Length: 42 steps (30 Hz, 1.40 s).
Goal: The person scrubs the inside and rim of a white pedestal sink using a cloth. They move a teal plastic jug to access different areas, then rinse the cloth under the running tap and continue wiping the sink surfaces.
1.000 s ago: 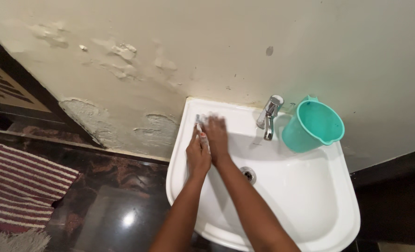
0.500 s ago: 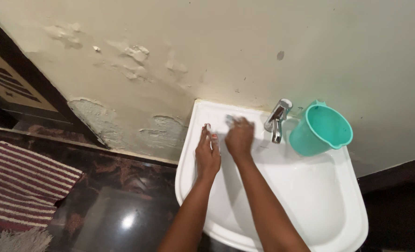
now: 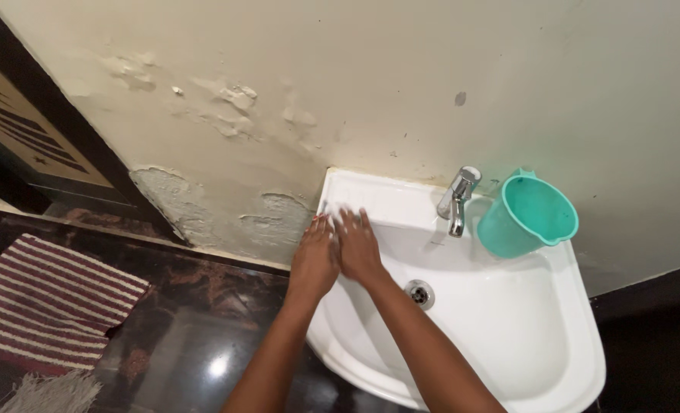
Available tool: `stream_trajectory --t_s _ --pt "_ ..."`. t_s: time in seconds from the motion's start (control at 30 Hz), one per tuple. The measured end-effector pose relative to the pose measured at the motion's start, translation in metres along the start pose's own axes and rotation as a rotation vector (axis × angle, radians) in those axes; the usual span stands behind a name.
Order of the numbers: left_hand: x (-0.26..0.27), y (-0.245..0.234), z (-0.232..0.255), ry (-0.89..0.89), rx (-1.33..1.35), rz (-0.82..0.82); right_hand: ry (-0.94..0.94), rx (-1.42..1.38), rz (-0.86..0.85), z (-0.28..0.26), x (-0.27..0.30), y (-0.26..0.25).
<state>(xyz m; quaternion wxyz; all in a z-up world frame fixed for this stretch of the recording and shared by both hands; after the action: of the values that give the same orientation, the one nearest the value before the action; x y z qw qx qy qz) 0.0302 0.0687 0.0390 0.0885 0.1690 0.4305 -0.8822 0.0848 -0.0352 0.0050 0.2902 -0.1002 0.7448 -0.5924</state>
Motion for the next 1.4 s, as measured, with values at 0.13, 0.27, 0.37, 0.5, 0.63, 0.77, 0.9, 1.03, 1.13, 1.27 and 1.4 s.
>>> stream_trajectory --t_s 0.13,0.27,0.37,0.5,0.63,0.77,0.9,1.03,1.13,1.27,1.4 --pt "0.003 0.01 -0.007 0.073 -0.114 -0.016 0.109 0.031 0.027 0.024 -0.055 0.013" --pt "0.004 0.011 -0.014 0.094 -0.039 0.033 0.151 -0.003 0.046 0.017 -0.055 0.006" --pt "0.001 0.014 -0.016 0.106 -0.023 0.042 0.049 0.049 0.056 -0.003 -0.016 -0.004" --pt "-0.002 0.011 -0.013 0.12 0.035 0.078 0.002 -0.028 0.108 -0.011 -0.003 -0.017" --pt "-0.003 0.01 -0.012 0.042 -0.05 -0.034 0.108 -0.009 0.06 0.014 -0.049 -0.006" --pt "0.0 0.008 -0.01 0.051 -0.067 -0.018 0.193 0.062 -0.007 0.047 -0.046 -0.006" --pt "0.0 0.01 -0.01 0.085 -0.077 0.005 0.257 0.13 0.061 0.089 -0.005 -0.035" --pt "-0.005 0.008 -0.009 0.07 -0.068 -0.029 0.475 0.209 0.102 0.114 0.008 -0.045" --pt "-0.004 0.005 -0.008 0.048 -0.047 -0.028 0.483 0.273 0.085 0.099 -0.032 -0.016" --pt "-0.003 0.009 -0.013 0.033 0.029 -0.002 0.239 -0.075 0.144 0.03 -0.051 0.006" --pt "-0.006 0.013 -0.023 0.019 0.113 0.059 0.098 -0.154 0.196 -0.011 -0.025 -0.016"
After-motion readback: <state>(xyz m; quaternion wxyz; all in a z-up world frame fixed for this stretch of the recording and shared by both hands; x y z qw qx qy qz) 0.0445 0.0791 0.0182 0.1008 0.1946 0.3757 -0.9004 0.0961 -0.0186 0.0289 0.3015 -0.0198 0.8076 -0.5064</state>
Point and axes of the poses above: each hand's wrist, its own x-axis away from the middle knuckle, its own y-axis out of the palm, z = x × y, the point moved 5 cm from there along -x, towards the middle knuckle, and after that the axes turned 4 degrees about z, right-handed, at the moved point
